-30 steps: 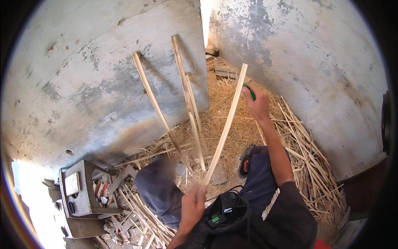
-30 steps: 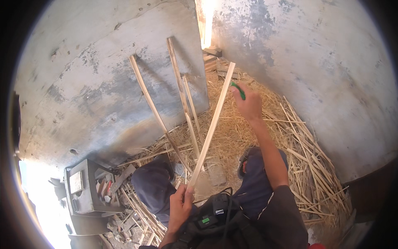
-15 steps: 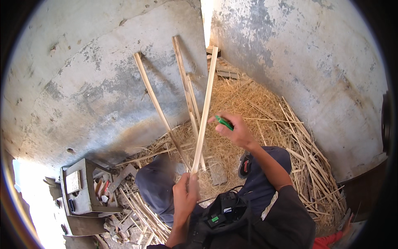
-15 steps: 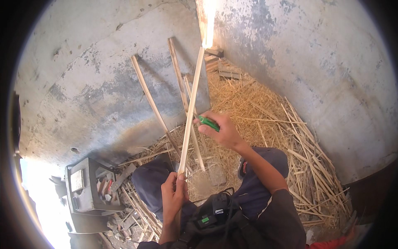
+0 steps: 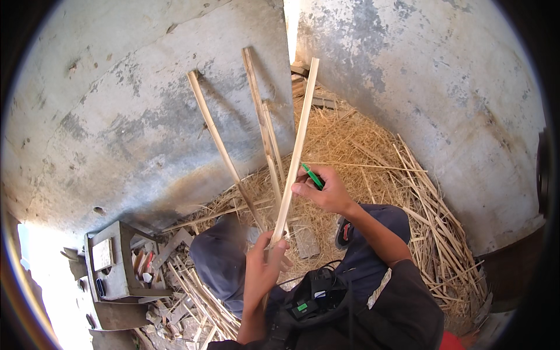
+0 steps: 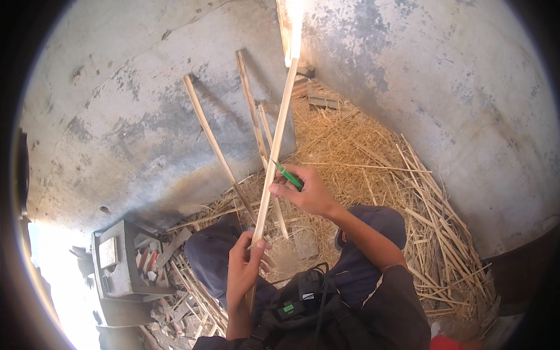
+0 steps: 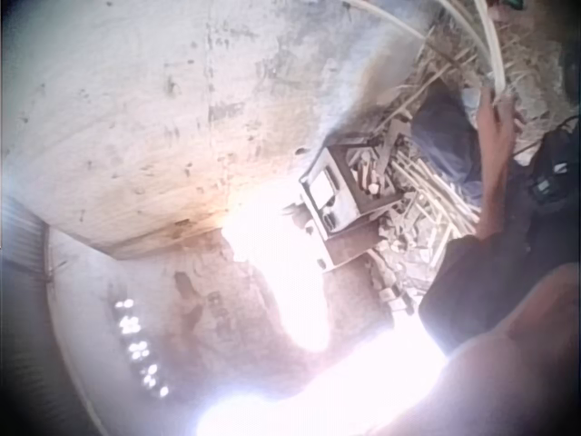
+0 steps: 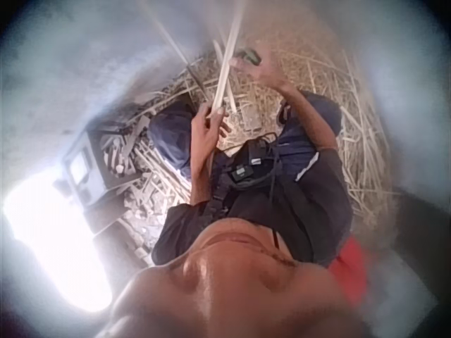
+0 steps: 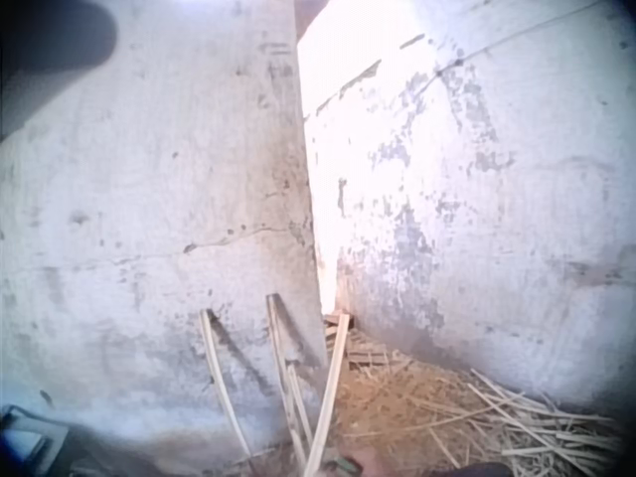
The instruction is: The person sits on a straw-covered floor and uses a green-handled knife to shave thin strips from a long bamboo pole. They hold the pole with their left hand and repeatedly scrape the blade along its length to remove the outer layer, creating a pile of shavings.
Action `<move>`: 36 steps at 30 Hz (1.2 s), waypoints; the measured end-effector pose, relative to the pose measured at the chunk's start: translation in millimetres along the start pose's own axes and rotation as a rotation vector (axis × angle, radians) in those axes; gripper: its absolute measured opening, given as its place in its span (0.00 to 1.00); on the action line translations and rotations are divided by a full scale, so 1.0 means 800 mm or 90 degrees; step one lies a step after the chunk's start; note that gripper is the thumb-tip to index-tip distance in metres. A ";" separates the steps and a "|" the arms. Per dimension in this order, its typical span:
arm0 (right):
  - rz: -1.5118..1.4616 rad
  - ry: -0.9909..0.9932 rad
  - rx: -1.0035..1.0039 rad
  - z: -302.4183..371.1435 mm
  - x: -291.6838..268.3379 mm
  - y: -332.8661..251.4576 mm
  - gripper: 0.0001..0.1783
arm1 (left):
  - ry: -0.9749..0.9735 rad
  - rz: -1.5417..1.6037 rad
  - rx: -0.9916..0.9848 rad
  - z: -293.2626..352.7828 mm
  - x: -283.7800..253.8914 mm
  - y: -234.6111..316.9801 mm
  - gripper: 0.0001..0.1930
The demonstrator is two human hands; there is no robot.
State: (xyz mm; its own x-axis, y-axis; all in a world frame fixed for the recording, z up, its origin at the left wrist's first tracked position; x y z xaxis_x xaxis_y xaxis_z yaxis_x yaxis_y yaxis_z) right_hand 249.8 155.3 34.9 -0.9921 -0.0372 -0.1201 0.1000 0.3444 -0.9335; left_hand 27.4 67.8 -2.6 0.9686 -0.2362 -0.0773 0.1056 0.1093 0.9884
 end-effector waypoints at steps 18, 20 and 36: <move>0.398 -0.032 -0.335 0.023 0.035 -0.045 0.19 | 0.147 -0.110 0.118 -0.021 -0.028 0.028 0.13; 0.411 -0.011 -0.356 0.024 0.034 -0.052 0.19 | 0.141 -0.101 0.121 -0.021 -0.027 0.025 0.13; 0.474 0.079 -0.368 0.017 0.003 -0.065 0.21 | 0.119 -0.072 0.084 -0.011 -0.024 0.018 0.13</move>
State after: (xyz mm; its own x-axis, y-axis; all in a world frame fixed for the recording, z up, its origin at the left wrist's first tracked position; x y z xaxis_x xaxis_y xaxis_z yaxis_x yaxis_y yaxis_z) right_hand 242.9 124.6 78.7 -0.6933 0.4675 -0.5485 0.6894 0.6521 -0.3156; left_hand 12.7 82.5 11.9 0.9783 -0.0553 -0.1995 0.1976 -0.0373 0.9796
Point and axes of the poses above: each hand's wrist, its own z-axis away from the middle knuckle, its own x-axis out of the palm, y = z × x, the point moved 8 cm from there along -z, towards the middle knuckle, and after that the axes turned 5 degrees about -z, right-handed, at the moved point
